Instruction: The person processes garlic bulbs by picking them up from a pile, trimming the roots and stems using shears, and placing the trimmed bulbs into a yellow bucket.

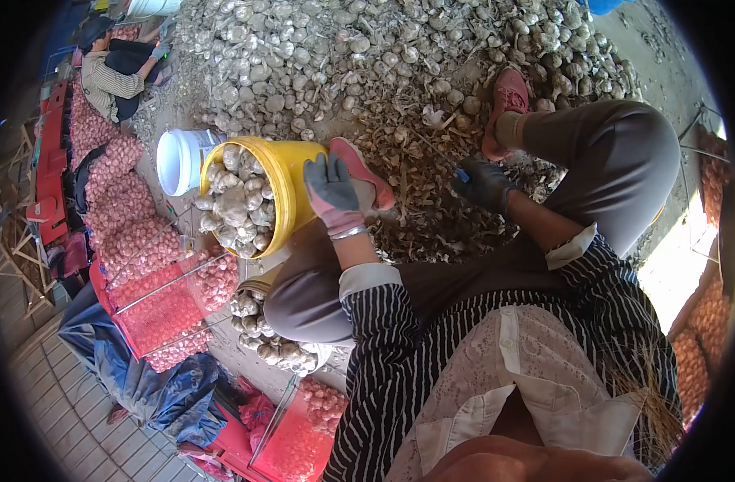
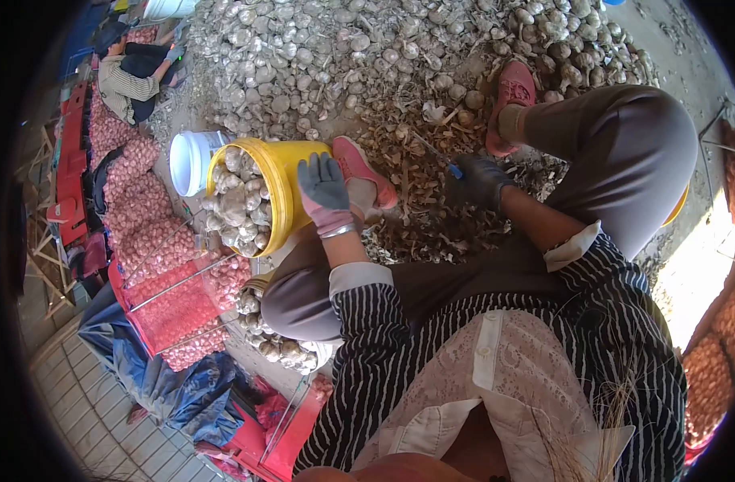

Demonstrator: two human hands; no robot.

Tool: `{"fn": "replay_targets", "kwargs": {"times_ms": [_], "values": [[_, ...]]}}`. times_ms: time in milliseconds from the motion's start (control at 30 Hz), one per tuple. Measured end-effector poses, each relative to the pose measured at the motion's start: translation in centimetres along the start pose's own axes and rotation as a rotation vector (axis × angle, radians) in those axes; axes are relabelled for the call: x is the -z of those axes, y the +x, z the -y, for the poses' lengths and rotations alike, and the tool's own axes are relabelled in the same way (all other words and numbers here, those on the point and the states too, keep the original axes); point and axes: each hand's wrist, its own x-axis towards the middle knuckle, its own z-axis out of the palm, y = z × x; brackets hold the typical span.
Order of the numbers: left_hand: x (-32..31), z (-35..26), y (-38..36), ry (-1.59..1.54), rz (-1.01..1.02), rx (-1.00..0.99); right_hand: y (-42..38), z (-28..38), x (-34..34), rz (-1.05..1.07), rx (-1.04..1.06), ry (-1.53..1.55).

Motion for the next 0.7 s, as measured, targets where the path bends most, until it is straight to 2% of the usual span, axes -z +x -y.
{"fn": "replay_targets", "kwargs": {"times_ms": [33, 67, 133, 167, 233, 333, 433, 500, 633, 700], "values": [[3.1, 2.4, 0.9, 0.166, 0.067, 0.025, 0.3, -1.2, -0.7, -0.053, 0.096, -0.065], [3.8, 3.7, 1.7, 0.161, 0.064, 0.029, 0.3, -1.5, -0.6, -0.051, 0.092, -0.071], [4.4, 5.2, 3.3, 0.861, -0.478, 0.091, 0.2, -1.9, -0.7, -0.017, 0.066, -0.087], [4.7, 5.3, 4.3, 0.859, -0.49, 0.088, 0.2, -2.1, -0.7, -0.007, 0.071, -0.089], [5.4, 4.6, 6.8, 0.756, -0.637, 0.387, 0.7, -2.3, -0.9, 0.026, 0.004, -0.025], [9.3, 4.7, 10.2, 0.7, -0.737, 0.444, 0.9, -0.3, -0.6, 0.058, -0.02, 0.026], [12.8, 5.0, 10.6, 0.817, -0.667, 0.455, 1.4, -1.0, -1.7, 0.033, -0.001, 0.088], [14.8, 5.1, 10.0, 1.044, -0.498, 0.406, 1.3, -1.3, -1.9, -0.006, 0.003, 0.136], [18.1, 4.8, 8.9, 1.502, -0.01, 0.174, 1.8, -1.9, -2.2, -0.019, 0.014, 0.148], [18.4, 4.9, 9.2, 1.539, 0.04, 0.147, 2.2, -3.0, -2.7, 0.008, 0.019, 0.154]]}}
